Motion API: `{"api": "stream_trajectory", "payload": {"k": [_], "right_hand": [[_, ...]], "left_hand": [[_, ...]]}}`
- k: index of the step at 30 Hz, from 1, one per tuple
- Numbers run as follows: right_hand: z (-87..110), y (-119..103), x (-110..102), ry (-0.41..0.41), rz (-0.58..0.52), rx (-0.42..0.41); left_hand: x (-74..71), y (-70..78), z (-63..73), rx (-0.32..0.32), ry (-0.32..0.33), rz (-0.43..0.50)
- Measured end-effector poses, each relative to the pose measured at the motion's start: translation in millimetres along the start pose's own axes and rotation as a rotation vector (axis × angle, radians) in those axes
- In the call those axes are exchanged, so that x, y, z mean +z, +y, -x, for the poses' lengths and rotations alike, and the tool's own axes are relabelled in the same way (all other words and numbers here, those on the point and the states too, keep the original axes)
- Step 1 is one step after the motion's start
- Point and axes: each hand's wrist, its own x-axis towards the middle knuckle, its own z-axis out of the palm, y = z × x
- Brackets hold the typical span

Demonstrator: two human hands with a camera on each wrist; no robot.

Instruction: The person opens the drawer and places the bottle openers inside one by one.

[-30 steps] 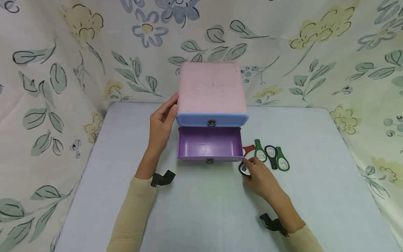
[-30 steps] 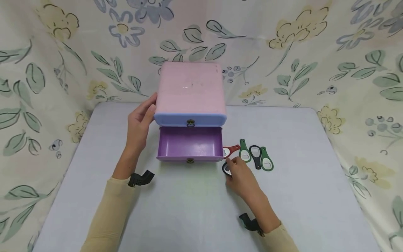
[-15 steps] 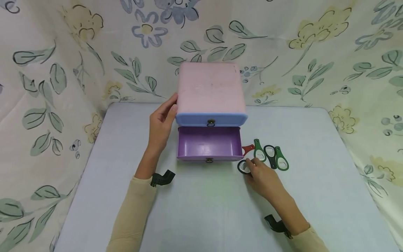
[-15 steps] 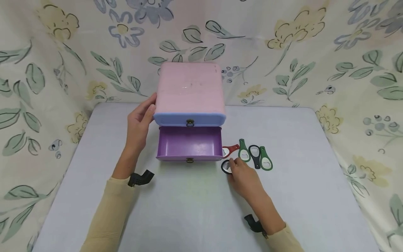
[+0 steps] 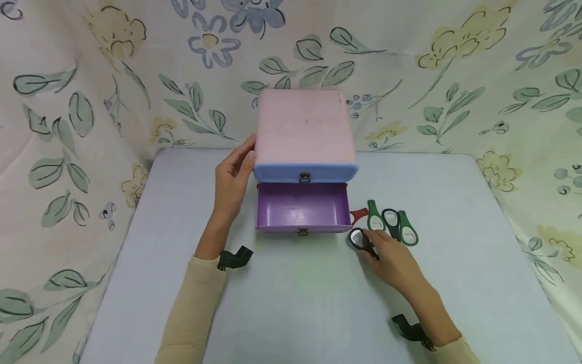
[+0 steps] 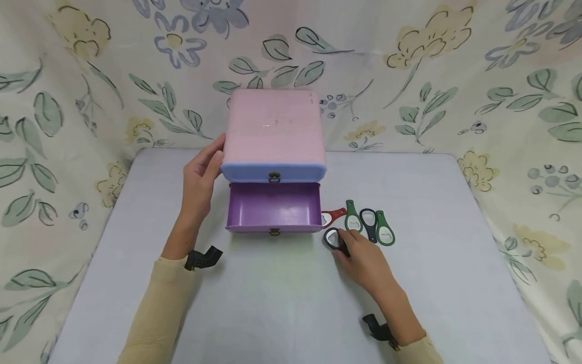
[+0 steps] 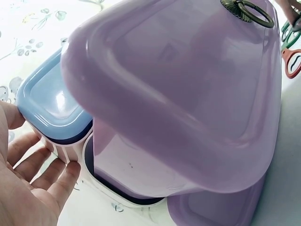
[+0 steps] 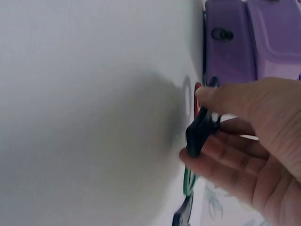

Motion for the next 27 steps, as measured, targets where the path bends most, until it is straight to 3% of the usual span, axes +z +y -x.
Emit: {"api": "stream_trajectory", "payload": {"k": [11,27], "right_hand": [[-2.1,6.5,-3.3,0.130,-0.189,-0.059],[-10.2,-0.1,-34.8,0.262,-0.255,-0.111]], "left_hand": [[0.6,-0.5,-0.7,0.008,0.011,0.004],[0.0,-0.7,-0.6,0.015,0.011,0.002]]}}
